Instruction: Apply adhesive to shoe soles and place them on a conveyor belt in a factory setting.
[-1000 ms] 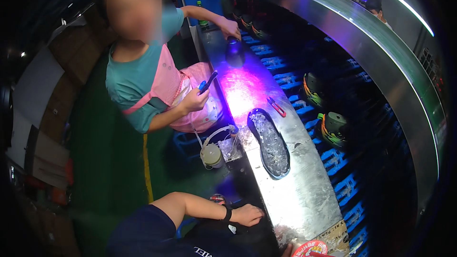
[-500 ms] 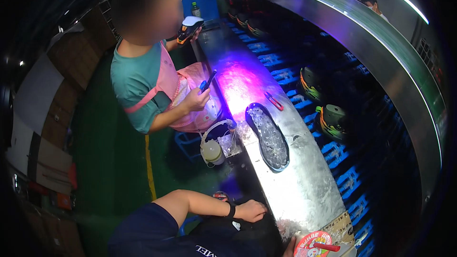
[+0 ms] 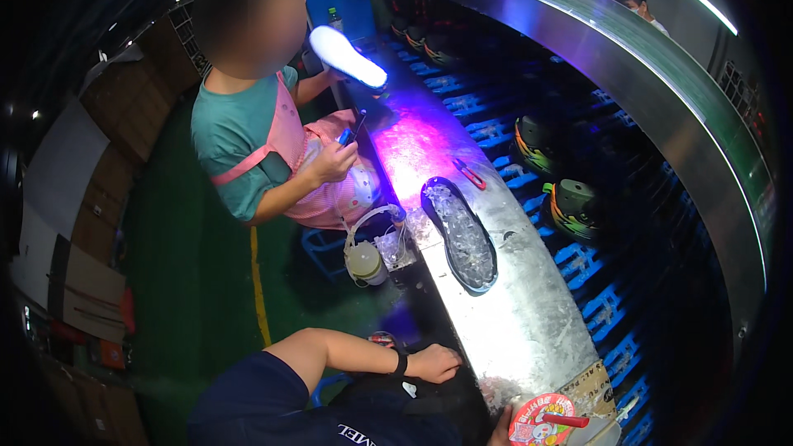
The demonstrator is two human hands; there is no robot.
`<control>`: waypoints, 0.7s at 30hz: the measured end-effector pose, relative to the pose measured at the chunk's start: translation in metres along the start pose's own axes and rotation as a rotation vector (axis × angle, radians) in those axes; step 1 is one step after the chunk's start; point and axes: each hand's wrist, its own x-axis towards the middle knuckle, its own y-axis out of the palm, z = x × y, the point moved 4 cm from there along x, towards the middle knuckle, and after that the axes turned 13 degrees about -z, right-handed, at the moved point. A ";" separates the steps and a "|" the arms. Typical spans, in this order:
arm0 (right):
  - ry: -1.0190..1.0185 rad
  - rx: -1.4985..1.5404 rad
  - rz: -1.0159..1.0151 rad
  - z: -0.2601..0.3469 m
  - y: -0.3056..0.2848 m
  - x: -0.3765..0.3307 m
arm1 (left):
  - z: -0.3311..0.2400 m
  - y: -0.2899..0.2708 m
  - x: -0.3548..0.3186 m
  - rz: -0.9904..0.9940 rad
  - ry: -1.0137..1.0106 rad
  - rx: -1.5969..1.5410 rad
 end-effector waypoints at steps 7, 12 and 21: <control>-0.058 -0.028 0.013 -0.003 0.003 0.000 | -0.001 0.002 -0.003 0.012 0.004 0.019; -0.081 0.018 -0.093 0.021 0.006 0.002 | -0.006 -0.007 0.003 -0.012 0.010 0.021; -0.129 0.025 -0.044 0.034 0.007 0.008 | -0.002 -0.001 0.002 0.001 -0.006 0.027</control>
